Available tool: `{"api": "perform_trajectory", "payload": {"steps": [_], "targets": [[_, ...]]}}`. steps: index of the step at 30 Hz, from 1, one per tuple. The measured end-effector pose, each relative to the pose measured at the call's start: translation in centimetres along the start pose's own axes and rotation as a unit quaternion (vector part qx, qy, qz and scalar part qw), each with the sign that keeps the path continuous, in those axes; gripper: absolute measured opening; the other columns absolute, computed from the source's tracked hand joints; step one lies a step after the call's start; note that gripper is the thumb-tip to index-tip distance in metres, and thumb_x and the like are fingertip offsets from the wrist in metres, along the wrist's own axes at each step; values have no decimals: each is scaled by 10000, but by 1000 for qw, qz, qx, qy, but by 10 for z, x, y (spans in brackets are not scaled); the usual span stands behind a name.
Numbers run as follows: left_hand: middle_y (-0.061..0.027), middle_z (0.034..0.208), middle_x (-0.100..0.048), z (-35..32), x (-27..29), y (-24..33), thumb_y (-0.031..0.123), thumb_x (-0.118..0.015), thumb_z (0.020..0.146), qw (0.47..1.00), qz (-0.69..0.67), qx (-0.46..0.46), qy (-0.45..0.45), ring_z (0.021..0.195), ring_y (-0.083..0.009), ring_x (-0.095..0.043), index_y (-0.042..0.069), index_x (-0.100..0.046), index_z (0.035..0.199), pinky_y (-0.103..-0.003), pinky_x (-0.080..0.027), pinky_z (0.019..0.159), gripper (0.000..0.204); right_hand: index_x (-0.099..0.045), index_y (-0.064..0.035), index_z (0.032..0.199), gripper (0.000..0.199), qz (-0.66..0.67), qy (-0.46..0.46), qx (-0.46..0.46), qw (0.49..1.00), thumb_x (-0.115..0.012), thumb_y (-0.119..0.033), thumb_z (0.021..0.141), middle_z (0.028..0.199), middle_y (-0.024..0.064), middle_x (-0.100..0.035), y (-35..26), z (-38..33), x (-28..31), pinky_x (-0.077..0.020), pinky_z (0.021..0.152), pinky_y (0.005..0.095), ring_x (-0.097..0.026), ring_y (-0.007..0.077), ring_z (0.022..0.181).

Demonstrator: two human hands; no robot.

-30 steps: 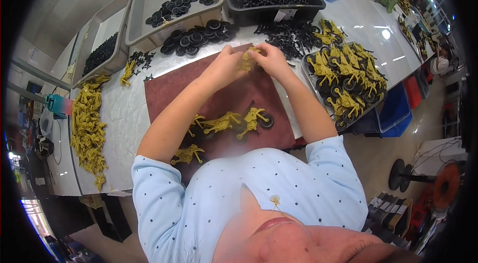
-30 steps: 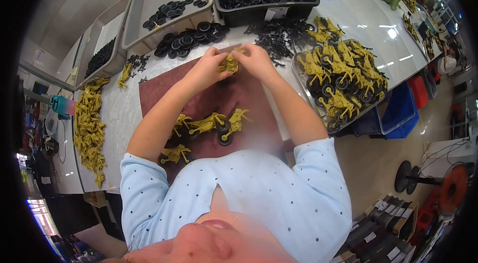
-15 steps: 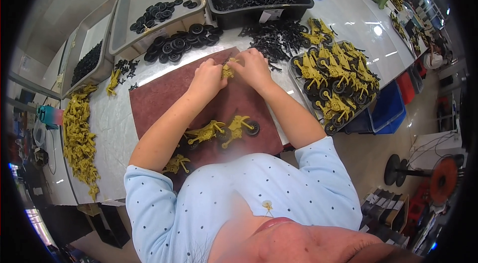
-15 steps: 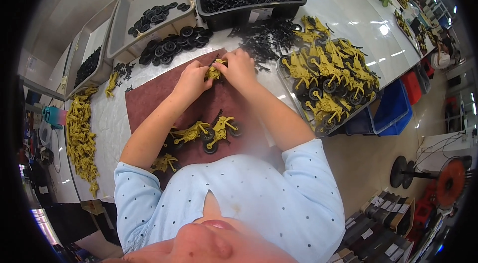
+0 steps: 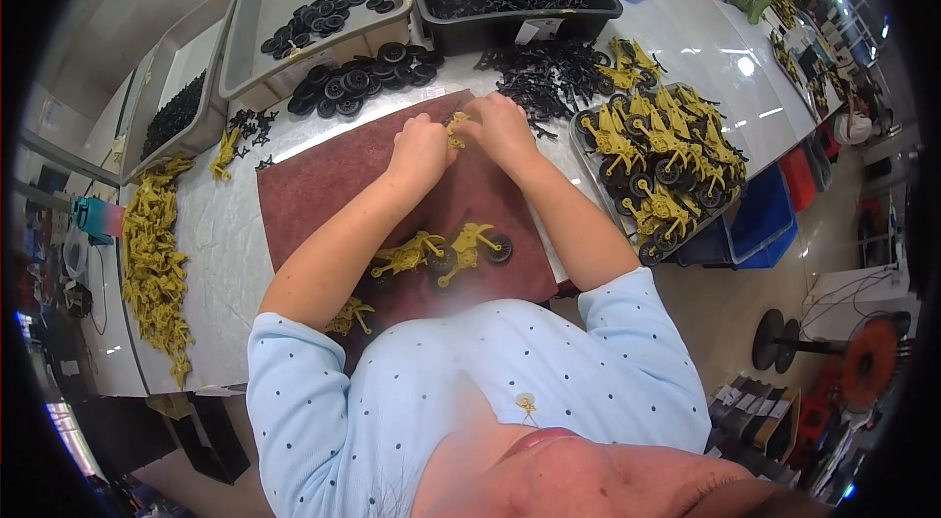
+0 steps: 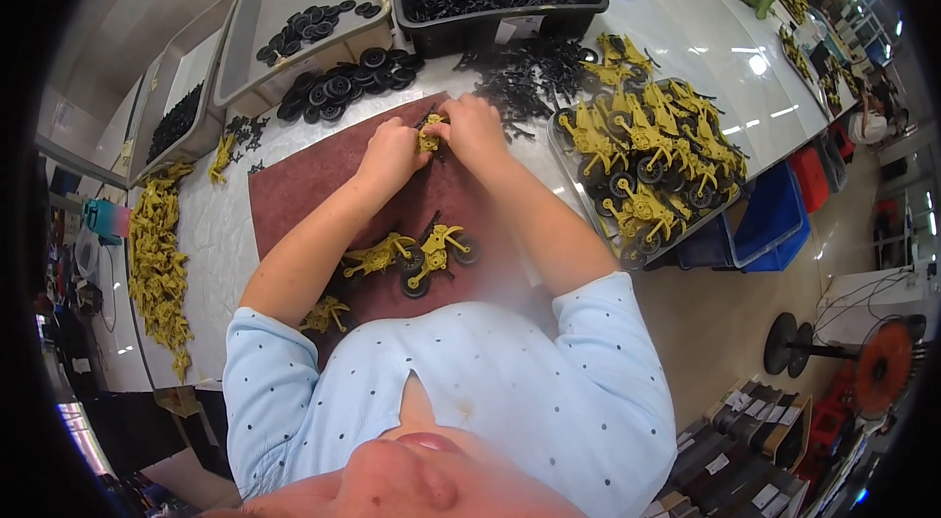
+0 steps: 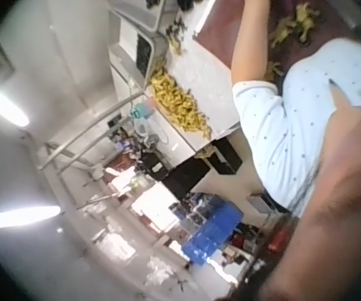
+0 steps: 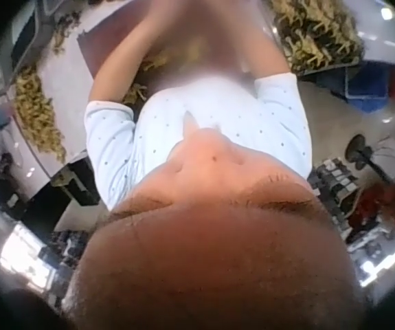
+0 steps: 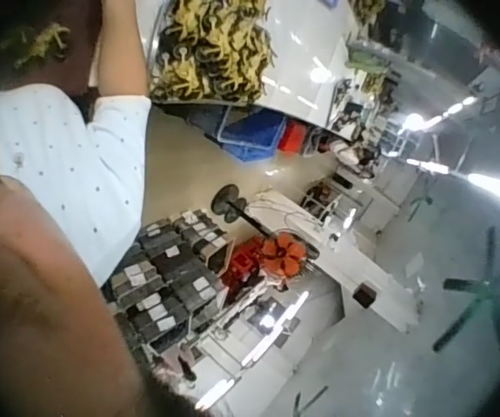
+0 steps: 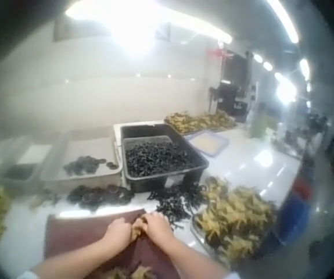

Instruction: The person assembles toy motorcycles by fitting frame pieces and wheels together by hand, then places the assembled toy motorcycles onto a tray.

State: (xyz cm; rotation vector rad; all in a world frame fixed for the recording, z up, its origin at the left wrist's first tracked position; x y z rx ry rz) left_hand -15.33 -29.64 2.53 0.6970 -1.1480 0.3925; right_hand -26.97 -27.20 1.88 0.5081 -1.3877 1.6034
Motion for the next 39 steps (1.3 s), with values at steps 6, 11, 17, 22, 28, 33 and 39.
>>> {"api": "perform_trajectory", "payload": {"steps": [6, 11, 17, 22, 28, 33, 39], "targets": [[-120, 658, -660, -7, 21, -21, 202, -725, 752, 949, -205, 108, -214, 591, -171, -604, -26, -733, 878, -323, -477, 601, 261, -558, -61, 1253, 680, 150, -49, 207, 966, -824, -197, 641, 1280, 157, -527, -31, -9, 43, -391, 1029, 414, -485, 343, 1215], [-111, 653, -648, -46, 58, -8, 152, -642, 790, 909, -297, 101, -274, 577, -134, -557, -14, -724, 975, -317, -457, 586, 262, -633, -54, 1147, 435, 367, -156, 165, 902, -739, 26, 733, 1179, 81, -618, -77, -35, 28, -504, 857, 281, -587, 161, 1081], [-141, 849, -668, -90, 111, 24, 100, -681, 773, 984, -178, 0, 15, 715, -273, -634, -22, -672, 1003, -357, -511, 647, 261, -655, -43, 1074, 351, 328, -97, 177, 923, -726, 53, 744, 1050, 54, -669, -110, -56, 40, -521, 806, 258, -649, 137, 942], [-128, 928, -669, -125, 156, 44, 41, -723, 758, 963, -179, -80, 186, 797, -286, -663, -10, -651, 1026, -336, -549, 686, 282, -611, 7, 1119, 459, 466, -84, 164, 865, -761, 74, 690, 1090, 112, -645, -119, -72, 42, -524, 824, 309, -639, 205, 977], [-114, 888, -679, -145, 169, 45, 50, -742, 753, 951, -205, -90, 215, 754, -243, -667, -5, -680, 1024, -327, -547, 657, 284, -587, 13, 1125, 404, 418, -126, 284, 854, -749, 11, 754, 1098, 127, -631, -145, -86, 48, -503, 868, 349, -620, 249, 1012], [-110, 845, -675, -153, 172, 50, 51, -752, 747, 946, -232, -101, 204, 729, -227, -661, -14, -695, 1003, -313, -536, 635, 270, -595, 9, 1093, 356, 470, -126, 265, 832, -736, -56, 772, 1066, 128, -637, -149, -100, 51, -489, 851, 351, -610, 246, 968], [-113, 815, -675, -150, 177, 50, 57, -753, 753, 944, -251, -100, 191, 704, -224, -660, -22, -702, 978, -297, -530, 619, 244, -604, 4, 1061, 324, 395, -94, 314, 858, -729, -53, 767, 1054, 106, -632, -154, -100, 63, -484, 825, 331, -599, 222, 954]]}}
Point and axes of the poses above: each hand's wrist, its own z-axis towards the middle knuckle, its own x-axis out of the back of the hand, y = z × x, the point moved 10 cm from there along z, towards the middle knuckle
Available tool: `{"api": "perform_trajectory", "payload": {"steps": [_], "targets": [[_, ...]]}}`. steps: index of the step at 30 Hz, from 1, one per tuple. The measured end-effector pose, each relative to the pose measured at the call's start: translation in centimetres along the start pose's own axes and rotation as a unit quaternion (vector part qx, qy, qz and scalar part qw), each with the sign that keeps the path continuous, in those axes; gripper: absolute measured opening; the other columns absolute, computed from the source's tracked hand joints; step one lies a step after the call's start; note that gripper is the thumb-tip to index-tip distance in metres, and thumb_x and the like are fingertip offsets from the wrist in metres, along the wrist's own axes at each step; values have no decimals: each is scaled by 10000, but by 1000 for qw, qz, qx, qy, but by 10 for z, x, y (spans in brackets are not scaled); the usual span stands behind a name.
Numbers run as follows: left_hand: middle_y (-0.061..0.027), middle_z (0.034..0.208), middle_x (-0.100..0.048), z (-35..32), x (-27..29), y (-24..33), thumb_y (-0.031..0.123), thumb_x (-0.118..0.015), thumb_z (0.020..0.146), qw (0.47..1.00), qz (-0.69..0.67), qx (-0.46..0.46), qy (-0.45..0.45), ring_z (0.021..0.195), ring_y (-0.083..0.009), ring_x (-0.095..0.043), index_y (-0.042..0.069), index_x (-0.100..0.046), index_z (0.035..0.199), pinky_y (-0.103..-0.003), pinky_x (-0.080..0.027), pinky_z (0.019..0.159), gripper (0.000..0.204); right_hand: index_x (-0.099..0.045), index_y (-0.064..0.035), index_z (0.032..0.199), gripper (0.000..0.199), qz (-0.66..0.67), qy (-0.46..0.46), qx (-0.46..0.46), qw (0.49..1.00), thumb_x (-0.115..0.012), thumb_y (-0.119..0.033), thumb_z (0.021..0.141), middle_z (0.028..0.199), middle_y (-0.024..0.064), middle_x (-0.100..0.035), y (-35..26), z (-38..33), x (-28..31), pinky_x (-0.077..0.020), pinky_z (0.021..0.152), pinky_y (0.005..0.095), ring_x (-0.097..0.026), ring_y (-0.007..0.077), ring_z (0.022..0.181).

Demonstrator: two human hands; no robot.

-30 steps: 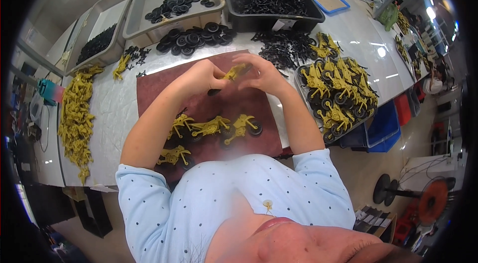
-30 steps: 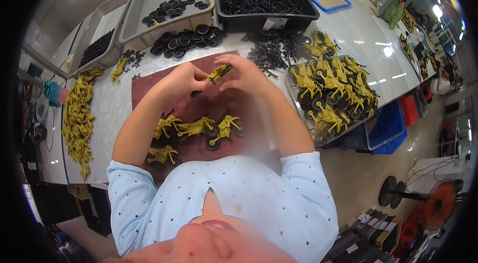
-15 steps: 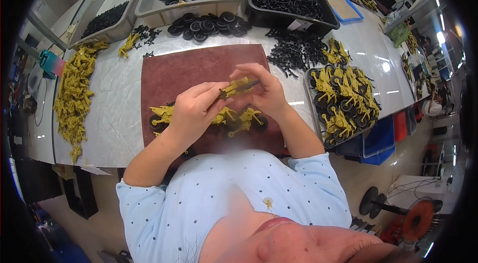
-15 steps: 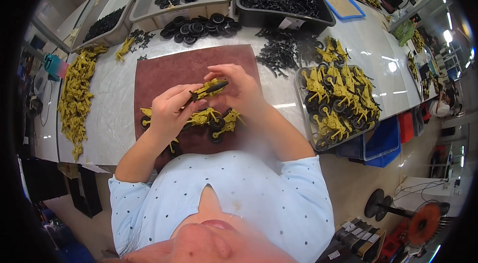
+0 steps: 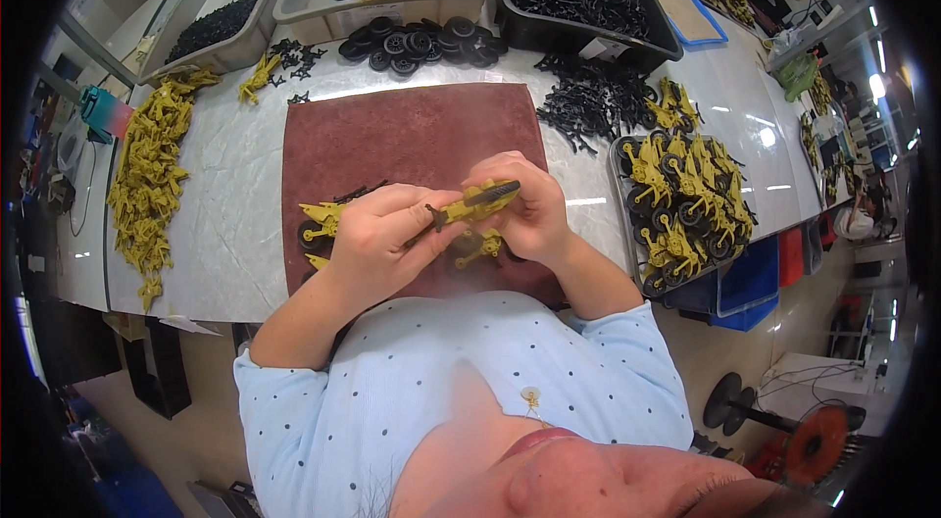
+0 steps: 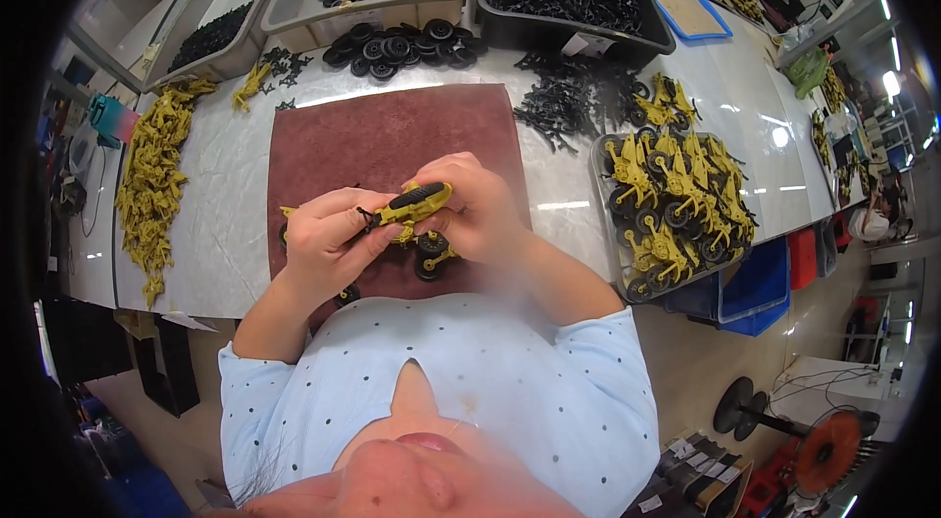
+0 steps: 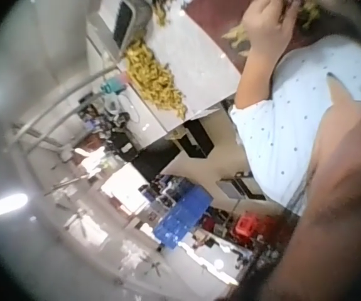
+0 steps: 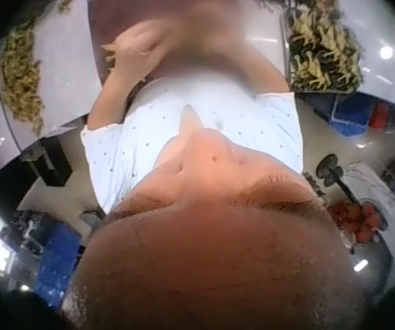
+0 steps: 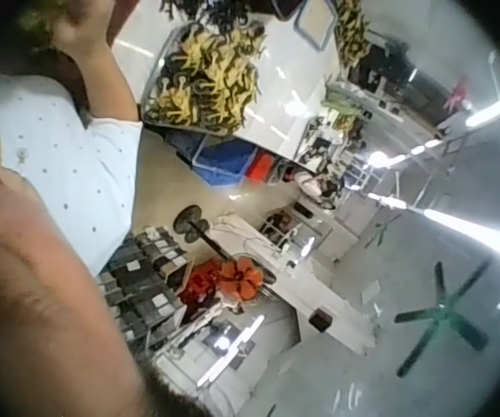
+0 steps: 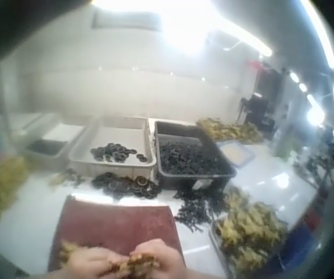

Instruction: The person assembles toy motorcycles by fitting frame pieces and wheels together by hand, then places the assembled toy motorcycles onto a tray.

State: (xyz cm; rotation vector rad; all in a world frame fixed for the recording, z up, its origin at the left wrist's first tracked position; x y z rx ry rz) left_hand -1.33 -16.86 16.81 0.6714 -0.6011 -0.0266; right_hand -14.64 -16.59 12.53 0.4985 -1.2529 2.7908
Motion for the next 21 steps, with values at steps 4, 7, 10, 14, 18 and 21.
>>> {"api": "perform_trajectory", "payload": {"steps": [4, 7, 10, 14, 18, 21], "targets": [[-116, 831, -682, -4, 2, -14, 74, -759, 761, 998, -6, 57, 9, 691, -218, -663, -27, -696, 979, -287, -530, 612, 248, -608, 10, 1059, 344, -3, 0, -80, 997, -729, 20, 736, 1077, 105, -625, 3, 6, -3, -483, 842, 315, -608, 209, 966], [-116, 858, -689, -5, -1, -15, 71, -761, 759, 998, 19, 59, -1, 721, -218, -673, -26, -691, 980, -295, -540, 627, 251, -609, 10, 1069, 371, 59, 5, -124, 990, -726, 60, 721, 1081, 109, -624, 9, 3, -6, -497, 824, 306, -624, 200, 951], [-118, 889, -694, -8, -4, -16, 54, -758, 753, 999, 34, 36, 12, 748, -223, -679, -21, -689, 980, -298, -549, 642, 249, -609, 7, 1043, 346, 95, 52, -154, 982, -711, 69, 718, 1038, 114, -634, 20, -6, -6, -513, 788, 305, -641, 207, 912], [-125, 916, -696, -11, -8, -17, 38, -761, 736, 998, 43, 41, 10, 778, -228, -684, -12, -689, 985, -302, -554, 658, 264, -609, 0, 1012, 327, -29, 60, -65, 996, -699, 81, 708, 977, 118, -645, -3, 0, -3, -522, 759, 311, -649, 224, 874], [-123, 928, -695, -11, -7, -18, 23, -761, 719, 999, 28, 29, 14, 800, -241, -684, -10, -686, 992, -312, -554, 681, 285, -610, -7, 996, 315, -47, 59, -60, 995, -690, 80, 704, 950, 117, -655, -3, 1, -3, -521, 769, 323, -649, 241, 880], [-115, 948, -696, -9, -3, -18, 23, -751, 711, 999, 38, -1, 31, 847, -255, -680, -3, -689, 992, -334, -544, 723, 288, -607, -9, 1070, 371, -52, 39, 5, 998, -681, 75, 717, 1019, 128, -651, -3, 9, -2, -512, 817, 330, -640, 254, 944]]}}
Point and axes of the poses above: each hand's wrist, its own z-axis towards the middle knuckle, its own x-axis out of the back of the hand, y = z × x, the point moved 10 cm from there along z, towards the middle knuckle
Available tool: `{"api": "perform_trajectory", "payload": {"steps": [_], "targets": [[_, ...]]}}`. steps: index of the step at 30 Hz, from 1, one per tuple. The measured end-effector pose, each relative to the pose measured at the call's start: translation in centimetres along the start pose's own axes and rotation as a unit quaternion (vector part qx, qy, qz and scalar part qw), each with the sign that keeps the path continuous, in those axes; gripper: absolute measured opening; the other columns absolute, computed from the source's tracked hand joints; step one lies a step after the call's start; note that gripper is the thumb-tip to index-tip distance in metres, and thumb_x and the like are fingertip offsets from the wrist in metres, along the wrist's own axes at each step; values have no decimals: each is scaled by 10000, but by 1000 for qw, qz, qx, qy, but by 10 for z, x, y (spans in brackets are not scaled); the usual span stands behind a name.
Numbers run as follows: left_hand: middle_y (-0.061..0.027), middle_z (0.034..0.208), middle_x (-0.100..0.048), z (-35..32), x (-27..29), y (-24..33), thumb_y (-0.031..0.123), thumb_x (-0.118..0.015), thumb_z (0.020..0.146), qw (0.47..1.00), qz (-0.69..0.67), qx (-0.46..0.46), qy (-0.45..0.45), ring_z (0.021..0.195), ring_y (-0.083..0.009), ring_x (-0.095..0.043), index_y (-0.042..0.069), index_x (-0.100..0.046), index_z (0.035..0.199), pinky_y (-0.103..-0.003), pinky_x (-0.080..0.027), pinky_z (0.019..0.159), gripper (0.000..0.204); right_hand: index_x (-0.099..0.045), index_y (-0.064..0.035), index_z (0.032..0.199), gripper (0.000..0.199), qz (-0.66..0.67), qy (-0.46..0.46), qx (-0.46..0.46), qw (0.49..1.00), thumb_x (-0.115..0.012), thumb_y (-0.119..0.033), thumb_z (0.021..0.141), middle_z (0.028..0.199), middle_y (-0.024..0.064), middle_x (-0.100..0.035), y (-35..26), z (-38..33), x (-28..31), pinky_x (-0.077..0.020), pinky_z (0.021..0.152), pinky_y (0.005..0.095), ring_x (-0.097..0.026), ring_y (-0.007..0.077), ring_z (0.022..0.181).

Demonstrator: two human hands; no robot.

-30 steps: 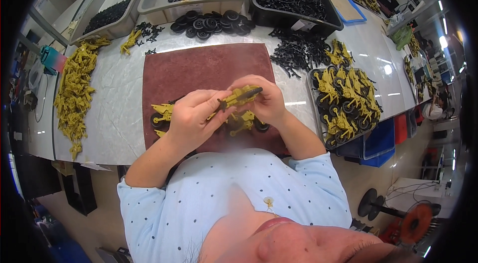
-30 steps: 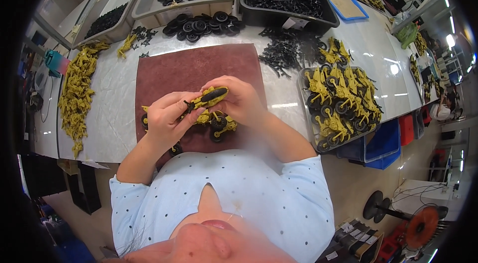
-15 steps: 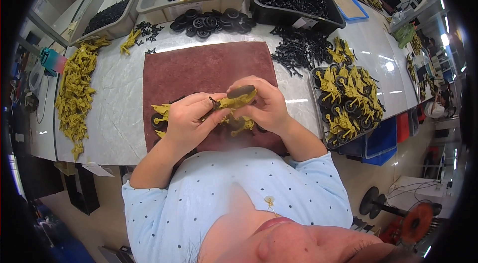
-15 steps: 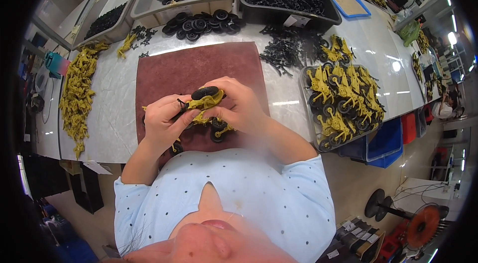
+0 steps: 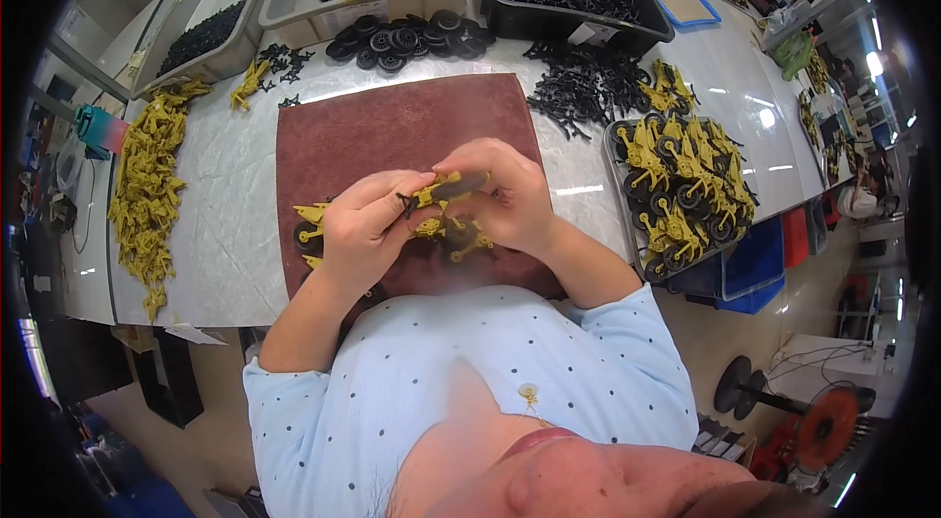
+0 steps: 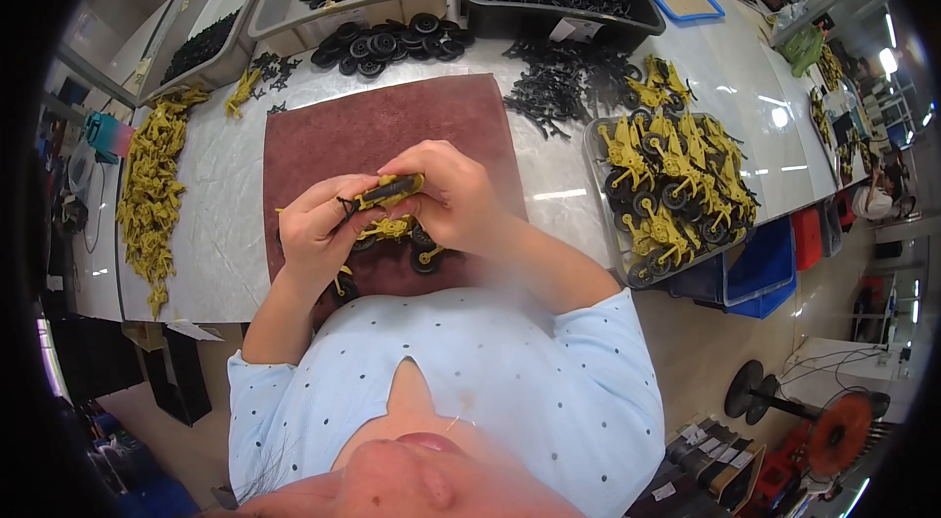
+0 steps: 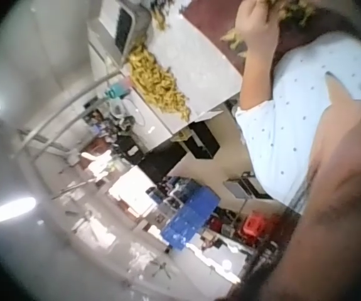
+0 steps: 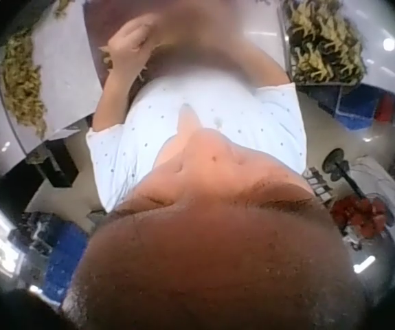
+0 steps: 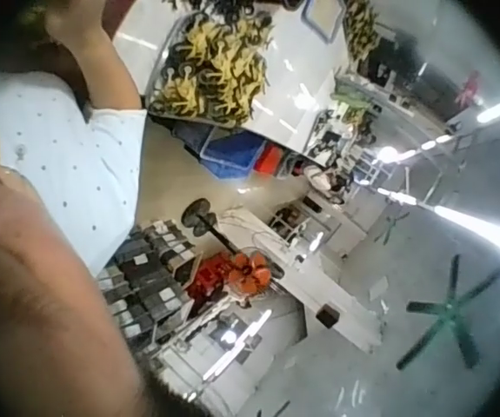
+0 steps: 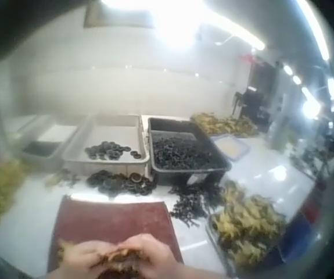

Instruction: The person assembles toy motorcycles by fitting frame pieces and wheels together by hand, then places the assembled toy motorcycles onto a tray.

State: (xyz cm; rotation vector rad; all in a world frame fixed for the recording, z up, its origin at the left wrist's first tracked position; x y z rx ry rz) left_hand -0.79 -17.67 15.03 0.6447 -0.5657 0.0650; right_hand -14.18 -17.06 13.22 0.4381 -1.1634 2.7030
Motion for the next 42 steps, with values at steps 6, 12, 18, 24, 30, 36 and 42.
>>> {"api": "perform_trajectory", "payload": {"steps": [6, 12, 18, 24, 30, 36, 42], "targets": [[-81, 993, -696, -8, 28, 34, 106, -719, 696, 945, 246, -177, 127, 960, -259, -652, 58, -727, 952, -385, -474, 813, 261, -389, -22, 1400, 614, 115, 38, -123, 985, -621, 34, 835, 1312, 149, -534, 29, -7, 11, -415, 1012, 376, -530, 255, 1210], [-46, 1199, -632, -22, -1, 34, 164, -708, 734, 939, 281, -198, 20, 1133, -237, -568, 150, -748, 978, -413, -424, 941, 248, -480, -5, 1306, 429, 346, -85, -350, 866, -628, -157, 933, 1155, 118, -626, 49, -31, -35, -527, 776, 270, -633, 169, 994], [-186, 1293, -558, -20, 19, -15, 240, -849, 634, 998, 44, -13, 40, 1284, -276, -472, 124, -246, 1498, -421, -370, 1054, 1060, -564, 1, 1196, 364, 205, -45, -277, 937, -686, -58, 858, 1119, 96, -646, 41, -22, -22, -543, 755, 259, -641, 141, 956], [-111, 1138, -655, -48, -5, -54, 110, -719, 835, 913, -309, 265, 7, 1028, -173, -622, -37, -576, 1211, -278, -492, 901, 428, -605, -20, 1144, 372, 77, -69, -154, 983, -717, 0, 790, 1093, 92, -653, 21, -13, -22, -547, 812, 288, -648, 198, 984], [-99, 1092, -672, -46, 0, -44, 103, -689, 865, 938, -282, 196, 57, 969, -144, -626, -32, -628, 1102, -267, -510, 846, 280, -625, -65, 1133, 408, 34, -74, -151, 985, -767, -82, 751, 1048, 77, -666, 22, -15, -26, -542, 797, 339, -652, 211, 952], [-126, 1095, -659, -55, -15, -74, 182, -678, 896, 871, -322, 372, -12, 972, -173, -628, -24, -590, 1156, -272, -507, 851, 343, -590, 17, 1127, 338, 238, -72, -357, 901, -695, -172, 867, 980, 100, -666, 58, -35, -43, -526, 719, 284, -657, 165, 803], [-162, 1380, -446, -30, 4, -41, 356, -763, 801, 962, -223, 158, -13, 1211, -258, -505, 31, -455, 1347, -363, -455, 962, 706, -563, 30, 1112, 377, 432, -56, -464, 771, -645, -286, 925, 970, 113, -654, 74, -53, -56, -517, 627, 258, -645, 146, 712]]}}
Point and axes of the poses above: each hand's wrist, its own z-axis towards the middle knuckle, its own x-axis out of the back of the hand, y = z × x, the point moved 10 cm from there along z, towards the middle knuckle
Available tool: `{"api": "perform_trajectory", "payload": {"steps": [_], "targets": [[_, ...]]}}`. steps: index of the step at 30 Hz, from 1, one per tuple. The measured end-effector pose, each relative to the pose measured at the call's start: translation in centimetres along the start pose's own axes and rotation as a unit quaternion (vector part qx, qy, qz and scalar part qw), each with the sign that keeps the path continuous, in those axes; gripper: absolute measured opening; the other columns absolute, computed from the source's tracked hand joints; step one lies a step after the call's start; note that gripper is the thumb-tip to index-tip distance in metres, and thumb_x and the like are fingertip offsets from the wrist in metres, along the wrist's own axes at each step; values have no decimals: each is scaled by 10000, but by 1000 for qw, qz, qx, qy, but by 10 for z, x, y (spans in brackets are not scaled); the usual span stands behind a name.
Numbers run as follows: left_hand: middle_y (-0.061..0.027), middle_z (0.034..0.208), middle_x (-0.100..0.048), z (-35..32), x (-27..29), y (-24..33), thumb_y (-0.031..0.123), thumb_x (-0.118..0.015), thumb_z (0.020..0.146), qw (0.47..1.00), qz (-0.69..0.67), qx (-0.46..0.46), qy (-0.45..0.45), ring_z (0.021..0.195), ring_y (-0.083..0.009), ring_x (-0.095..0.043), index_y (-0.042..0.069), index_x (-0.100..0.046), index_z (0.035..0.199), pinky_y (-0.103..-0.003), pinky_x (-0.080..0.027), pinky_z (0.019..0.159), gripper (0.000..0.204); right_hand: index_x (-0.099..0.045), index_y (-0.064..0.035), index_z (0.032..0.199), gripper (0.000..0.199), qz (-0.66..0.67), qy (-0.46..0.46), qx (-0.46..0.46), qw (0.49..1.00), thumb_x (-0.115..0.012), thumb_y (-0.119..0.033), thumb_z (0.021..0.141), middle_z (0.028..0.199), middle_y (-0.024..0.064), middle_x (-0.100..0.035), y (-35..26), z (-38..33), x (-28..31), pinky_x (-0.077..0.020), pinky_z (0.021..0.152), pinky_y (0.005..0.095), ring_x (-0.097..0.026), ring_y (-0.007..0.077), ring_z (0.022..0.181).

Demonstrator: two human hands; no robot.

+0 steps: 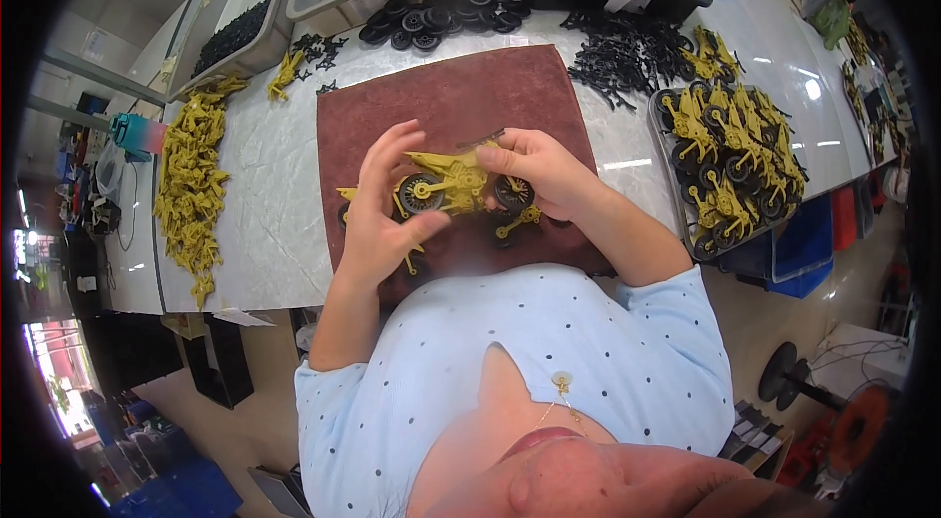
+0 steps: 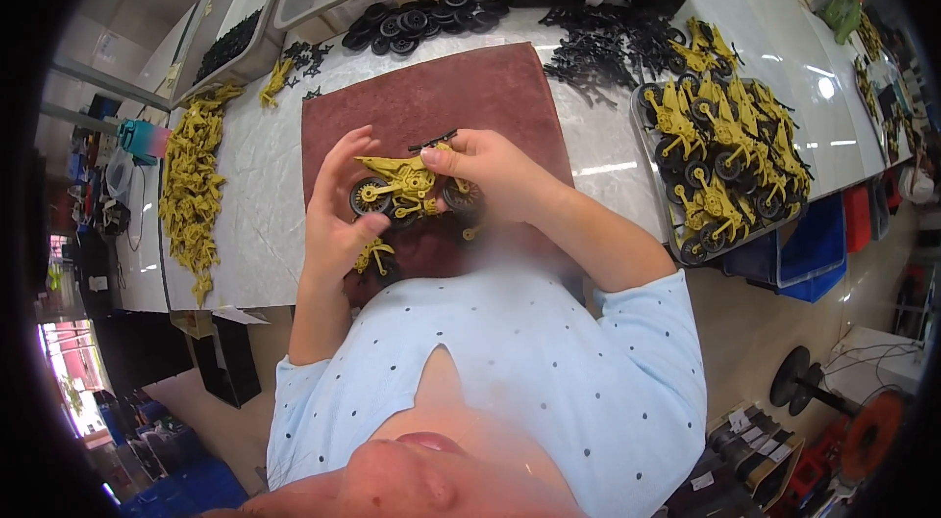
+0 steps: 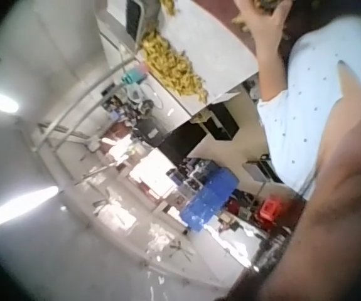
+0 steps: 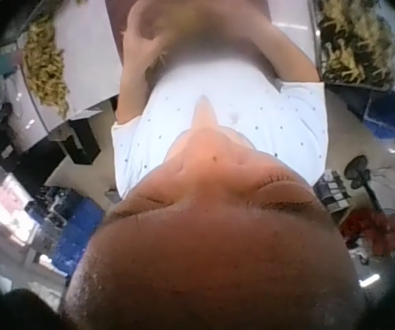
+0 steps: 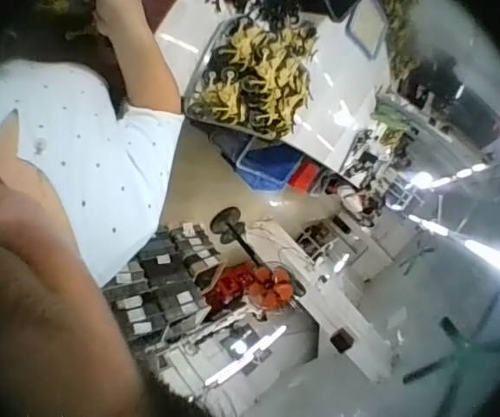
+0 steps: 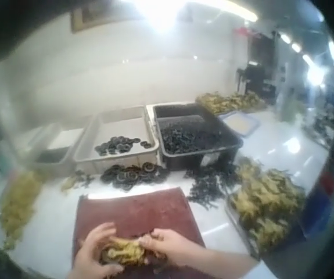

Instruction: The person assembles toy motorcycles by fitting frame pieces and wheels together by hand, then places the assembled toy motorcycles onto a tray.

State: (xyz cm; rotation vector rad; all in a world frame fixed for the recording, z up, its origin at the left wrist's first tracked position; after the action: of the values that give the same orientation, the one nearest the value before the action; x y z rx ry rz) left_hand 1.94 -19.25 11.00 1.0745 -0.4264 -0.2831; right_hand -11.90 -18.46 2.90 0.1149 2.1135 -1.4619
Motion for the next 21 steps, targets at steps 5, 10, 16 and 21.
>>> {"api": "perform_trajectory", "payload": {"steps": [5, 10, 16, 21], "targets": [[-144, 1335, -489, -5, -8, 16, 56, -837, 609, 976, 218, -23, 6, 1219, -321, -490, 101, -673, 1093, -390, -449, 948, 513, -568, 28, 1066, 356, 0, 0, -13, 1000, -642, -291, 926, 929, 113, -653, 4, 1, 0, -512, 588, 258, -645, 149, 697], [-135, 1312, -512, -6, -15, 29, 44, -817, 609, 940, 323, -112, -11, 1212, -334, -493, 118, -697, 1041, -416, -450, 941, 454, -573, 25, 1014, 332, -6, -6, -33, 999, -647, -285, 921, 876, 112, -657, 5, -2, -4, -513, 609, 264, -643, 155, 695], [-118, 1338, -510, -1, -8, 32, 93, -819, 601, 907, 406, -110, -6, 1235, -341, -474, 119, -634, 1188, -451, -397, 998, 616, -579, 20, 1036, 308, -143, 100, 116, 978, -624, -268, 937, 911, 85, -660, -26, 1, 27, -504, 692, 260, -636, 128, 785], [-140, 1354, -502, -16, 34, -3, 200, -830, 604, 875, 476, 41, -78, 1266, -338, -453, 82, -485, 1358, -447, -380, 1009, 837, -617, 19, 1098, 391, -51, 141, 184, 971, -636, -332, 927, 945, 36, -663, -71, -25, 83, -450, 722, 213, -583, 70, 819]]}}
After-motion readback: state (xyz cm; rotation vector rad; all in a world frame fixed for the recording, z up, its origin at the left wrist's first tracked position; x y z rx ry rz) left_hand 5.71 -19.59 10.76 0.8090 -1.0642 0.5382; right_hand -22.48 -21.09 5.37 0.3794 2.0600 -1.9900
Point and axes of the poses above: each hand's wrist, its own z-axis towards the middle knuckle, its own x-axis out of the back of the hand, y = z × x, the point moved 10 cm from there along z, towards the middle knuckle
